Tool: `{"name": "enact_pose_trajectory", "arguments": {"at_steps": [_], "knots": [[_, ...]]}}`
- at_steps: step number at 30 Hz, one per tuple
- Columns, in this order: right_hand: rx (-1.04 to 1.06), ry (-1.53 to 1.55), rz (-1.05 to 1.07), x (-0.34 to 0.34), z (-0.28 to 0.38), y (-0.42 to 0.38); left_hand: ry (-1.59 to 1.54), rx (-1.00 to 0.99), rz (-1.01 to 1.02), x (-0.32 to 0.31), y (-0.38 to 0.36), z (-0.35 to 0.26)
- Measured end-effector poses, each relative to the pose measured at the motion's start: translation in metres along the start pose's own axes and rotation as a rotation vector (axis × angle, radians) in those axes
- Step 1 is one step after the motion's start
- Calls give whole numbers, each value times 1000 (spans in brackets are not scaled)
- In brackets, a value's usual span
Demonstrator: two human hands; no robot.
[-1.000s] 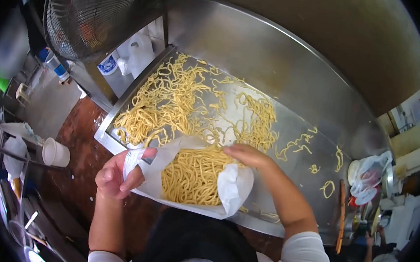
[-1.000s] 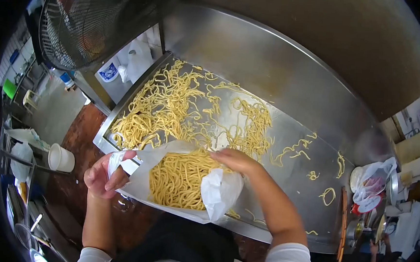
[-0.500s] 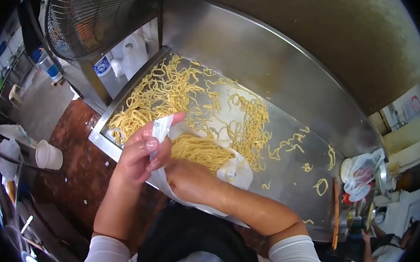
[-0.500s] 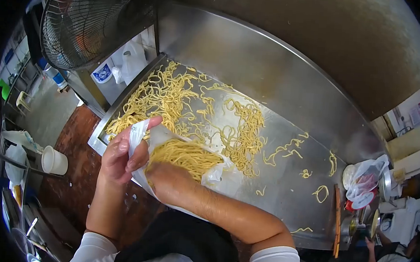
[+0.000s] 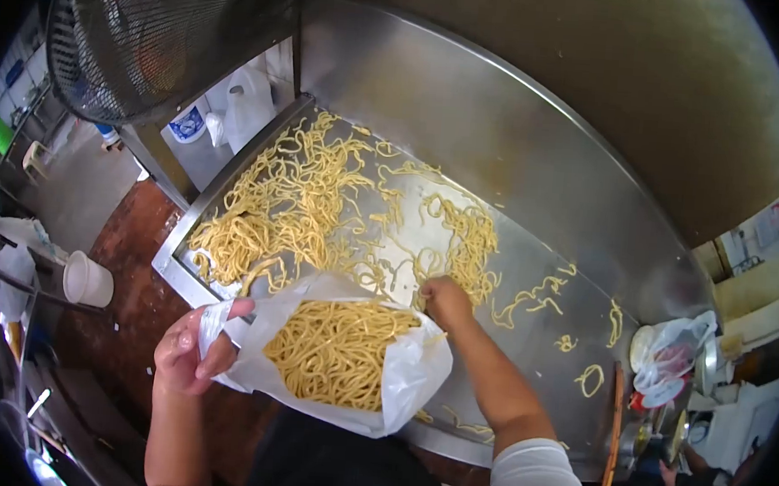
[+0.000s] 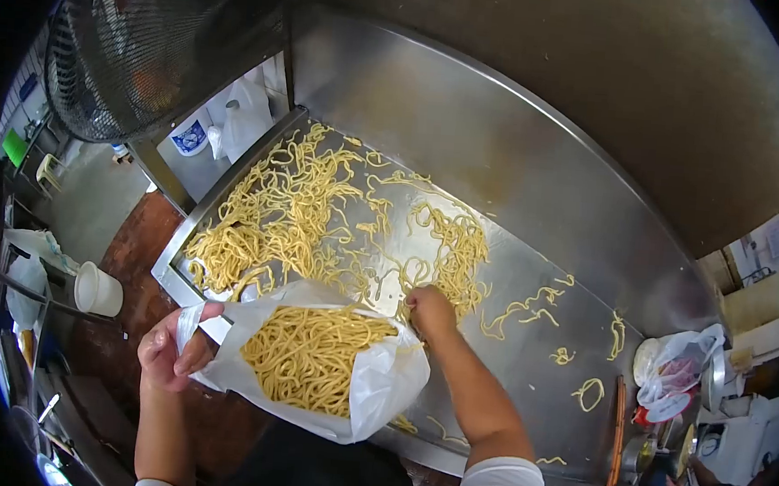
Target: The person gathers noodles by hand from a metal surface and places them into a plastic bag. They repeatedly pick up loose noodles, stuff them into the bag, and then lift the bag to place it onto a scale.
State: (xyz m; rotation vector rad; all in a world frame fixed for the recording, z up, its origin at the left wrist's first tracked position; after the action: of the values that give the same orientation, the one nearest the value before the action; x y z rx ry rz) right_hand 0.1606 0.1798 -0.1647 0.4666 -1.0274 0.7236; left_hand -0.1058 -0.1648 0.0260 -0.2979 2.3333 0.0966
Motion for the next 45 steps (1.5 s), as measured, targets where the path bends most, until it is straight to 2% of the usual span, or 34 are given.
{"name": "enact_pose_trajectory", "arguments": {"at_steps": [1,2,6,10,12,14,16,18,19,21,22,23,25,26,27,29,31,35,37,38,40,45], "knots": [[-136,166,86,3,-1,16,1,-14,-17,-2,-1,0],[-165,183,-69,20,-3,31,-4,-10,-39,-3,-3,1],[-268,263,-339,69,-38,104,44,24,-75,1,-12,5],[-207,55,-305,52,-66,148,15,15,-109,4,-12,14],[-166,-322,-16,31,-63,143,34,-3,-110,2,-12,15],[-212,-381,281,48,-23,110,20,1,-118,-1,-12,15],[48,-472,101,46,5,51,10,-20,-107,-1,-9,13],[146,-296,-10,31,10,20,-7,-10,-115,3,-11,16],[149,-301,-15,26,9,18,-8,-16,-111,2,-10,16],[28,-175,85,13,-2,16,-13,26,-89,-1,-6,16],[-105,-211,73,14,-6,20,-14,35,-84,-3,-4,15],[-120,-212,73,20,-13,22,8,50,-63,-6,-2,14],[-340,226,-132,50,-29,32,28,72,-29,-13,3,10],[-372,323,-87,74,-23,37,27,67,-8,-18,5,7],[-399,418,-41,103,-10,41,25,59,11,-21,6,4],[-388,499,-97,145,6,49,20,65,21,-22,8,2],[-296,623,-104,197,53,46,-53,26,16,-22,12,2],[-201,601,-136,265,128,43,-71,14,33,-24,17,5],[-26,678,-175,288,165,41,-73,17,43,-23,21,8],[-24,676,-174,297,180,40,-70,20,-1,-24,25,9],[146,797,-109,310,216,36,-26,17,-53,-26,32,8],[313,901,-130,306,290,22,-39,-1,-83,-27,49,5]]}}
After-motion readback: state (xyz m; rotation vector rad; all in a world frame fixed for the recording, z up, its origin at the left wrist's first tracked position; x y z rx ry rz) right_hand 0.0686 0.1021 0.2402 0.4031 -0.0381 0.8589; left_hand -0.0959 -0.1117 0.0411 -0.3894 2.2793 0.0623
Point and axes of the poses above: each hand's wrist, its own y-axis towards the middle knuckle, its own x-axis out of the back of the hand, z = x × y, the point moved 3 cm from there along y, towards the middle knuckle, and after that the axes turned 4 degrees about -y, right-handed, at the moved point
